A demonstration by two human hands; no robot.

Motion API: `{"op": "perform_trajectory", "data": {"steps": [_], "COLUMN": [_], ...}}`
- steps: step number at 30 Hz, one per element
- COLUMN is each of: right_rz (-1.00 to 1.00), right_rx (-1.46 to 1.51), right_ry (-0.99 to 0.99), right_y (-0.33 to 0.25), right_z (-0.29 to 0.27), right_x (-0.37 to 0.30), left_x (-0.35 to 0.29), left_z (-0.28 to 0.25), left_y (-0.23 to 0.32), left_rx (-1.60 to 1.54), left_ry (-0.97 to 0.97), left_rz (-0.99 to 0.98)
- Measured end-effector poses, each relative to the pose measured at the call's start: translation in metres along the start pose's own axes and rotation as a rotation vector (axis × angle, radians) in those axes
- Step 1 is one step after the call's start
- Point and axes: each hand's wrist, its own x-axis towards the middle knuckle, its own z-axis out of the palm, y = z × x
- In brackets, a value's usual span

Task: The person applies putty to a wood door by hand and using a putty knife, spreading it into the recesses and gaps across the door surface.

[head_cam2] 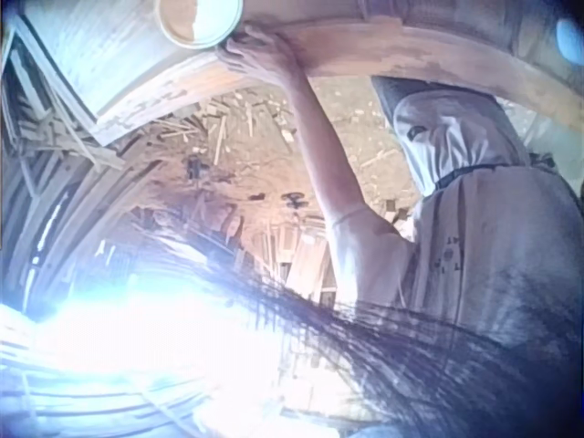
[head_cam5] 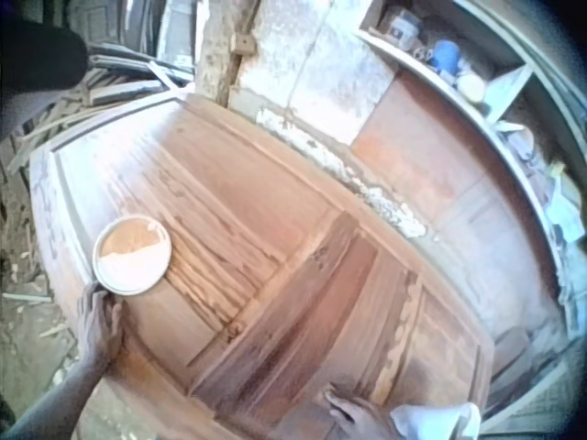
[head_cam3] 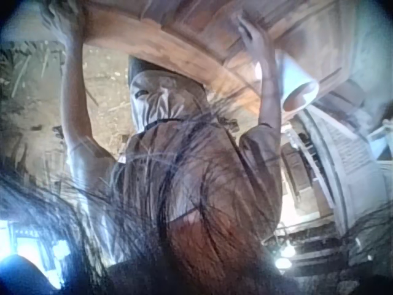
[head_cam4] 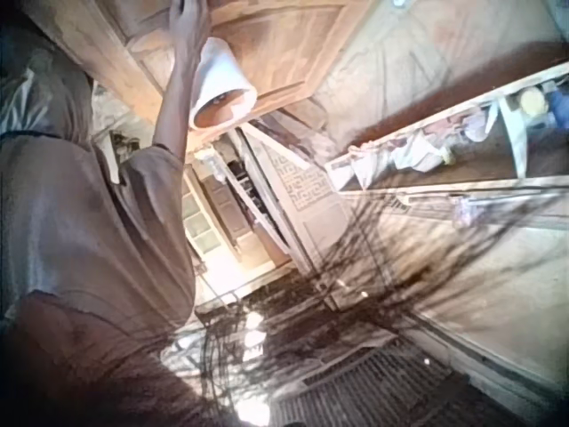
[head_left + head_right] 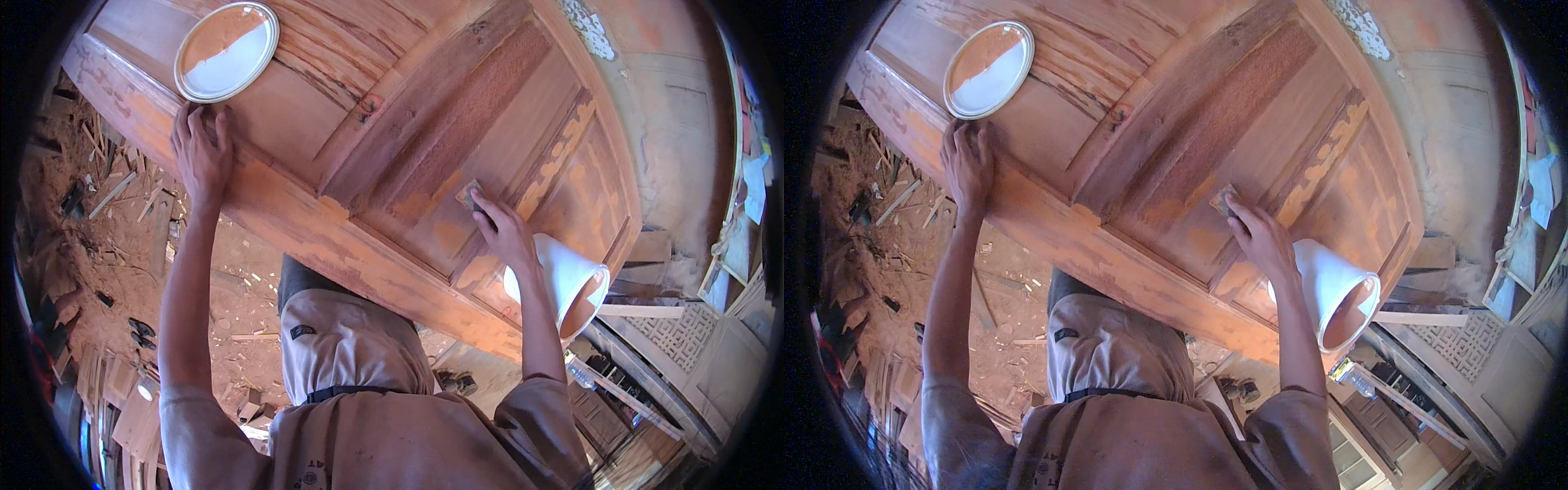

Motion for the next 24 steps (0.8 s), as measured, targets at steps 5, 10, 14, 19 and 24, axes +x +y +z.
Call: {"op": "perform_trajectory", "data": {"steps": [5, 10, 14, 19, 24], "right_rz": [-0.022, 0.028, 0.154, 0.239, 0.516], "right_rx": [-0.05, -0.084, -0.004, -0.013, 0.053], "right_ry": [0.013, -0.042, 0.142, 0.055, -0.123], "right_y": [-0.003, 0.009, -0.007, -0.055, -0.102], "right_z": [0.001, -0.015, -0.038, -0.006, 0.004], "right_x": [0.024, 0.017, 0.034, 0.048, 0.035], "left_x": [-0.003, -0.007, 0.001, 0.002, -0.001], "left_z": [-0.001, -0.002, -0.007, -0.003, -0.002], "left_y": [0.002, -0.002, 0.011, 0.007, -0.001], "left_rx": [0.0, -0.01, -0.017, -0.022, -0.013], "left_ry": [-0.004, -0.019, -0.027, -0.022, -0.015], "left_rz": [0.014, 0.004, -0.009, 0.015, 0.039]}}
